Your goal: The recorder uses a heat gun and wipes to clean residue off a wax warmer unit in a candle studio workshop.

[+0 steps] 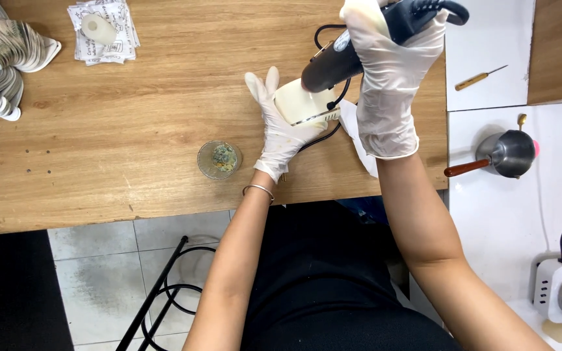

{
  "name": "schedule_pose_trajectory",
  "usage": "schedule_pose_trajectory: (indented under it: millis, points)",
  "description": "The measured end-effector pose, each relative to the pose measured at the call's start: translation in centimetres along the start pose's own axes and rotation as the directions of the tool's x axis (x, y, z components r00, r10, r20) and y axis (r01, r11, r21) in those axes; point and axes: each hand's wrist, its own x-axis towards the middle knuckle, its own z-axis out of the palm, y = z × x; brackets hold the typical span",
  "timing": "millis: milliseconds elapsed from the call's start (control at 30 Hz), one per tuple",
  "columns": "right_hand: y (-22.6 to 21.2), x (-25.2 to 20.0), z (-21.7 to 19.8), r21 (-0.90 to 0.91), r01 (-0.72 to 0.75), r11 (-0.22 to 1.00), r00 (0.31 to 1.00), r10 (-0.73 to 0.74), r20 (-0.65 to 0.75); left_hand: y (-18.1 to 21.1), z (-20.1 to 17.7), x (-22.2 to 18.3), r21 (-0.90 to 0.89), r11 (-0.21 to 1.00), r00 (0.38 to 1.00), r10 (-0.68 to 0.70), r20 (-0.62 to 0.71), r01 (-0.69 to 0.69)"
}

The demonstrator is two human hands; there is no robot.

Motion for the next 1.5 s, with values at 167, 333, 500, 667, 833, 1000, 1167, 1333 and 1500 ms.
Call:
schedule_pose_trajectory:
  millis: [167,333,500,667,833,1000,1167,1333,1500]
  points:
    - [-0.8,0.4,0.1,-0.022,0.010,1.000,1.000,-0.011,-0.025,0.5,-0.1,0.3,-0.054,0.998,0.999,-0.041,0.010,0.041]
    - [-1.1,0.7,-1.2,0.015,0.034,0.999,0.999,-0.035,0.026,0.4,-0.2,0.6,-0.080,0.995,0.998,-0.060,0.026,0.061]
    - [-1.1,1.1,-2.2,0.143,0.021,0.990,0.999,-0.026,0.033,0.2,-0.3,0.7,-0.057,0.997,0.999,-0.043,0.027,0.044]
    - [2.6,1.2,-4.4,0.119,0.061,0.991,0.996,-0.053,-0.076,0.7,-0.9,0.4,-0.099,0.993,0.997,-0.052,0.056,0.058]
    - [3.5,2.1,-5.3,0.004,0.064,0.998,0.991,-0.063,-0.118,1.2,-1.7,-0.7,-0.115,0.989,0.993,-0.078,0.093,0.089]
    - [4.0,1.5,-5.6,0.012,0.061,0.998,0.984,-0.058,-0.168,1.0,-3.0,-1.7,0.030,0.998,0.992,-0.054,0.114,0.051]
    - [4.8,1.1,-5.5,0.034,0.063,0.997,0.977,-0.055,-0.206,1.0,-3.0,-1.5,0.041,0.998,0.990,-0.058,0.126,0.053]
    - [5.7,0.2,-6.6,0.041,0.067,0.997,0.964,-0.054,-0.260,0.8,-2.8,-1.6,-0.038,0.996,0.989,-0.069,0.134,0.075]
    - [7.7,-1.7,-8.9,0.036,0.074,0.997,0.948,-0.059,-0.314,0.0,-2.9,-1.7,-0.102,0.992,0.989,-0.053,0.135,0.068]
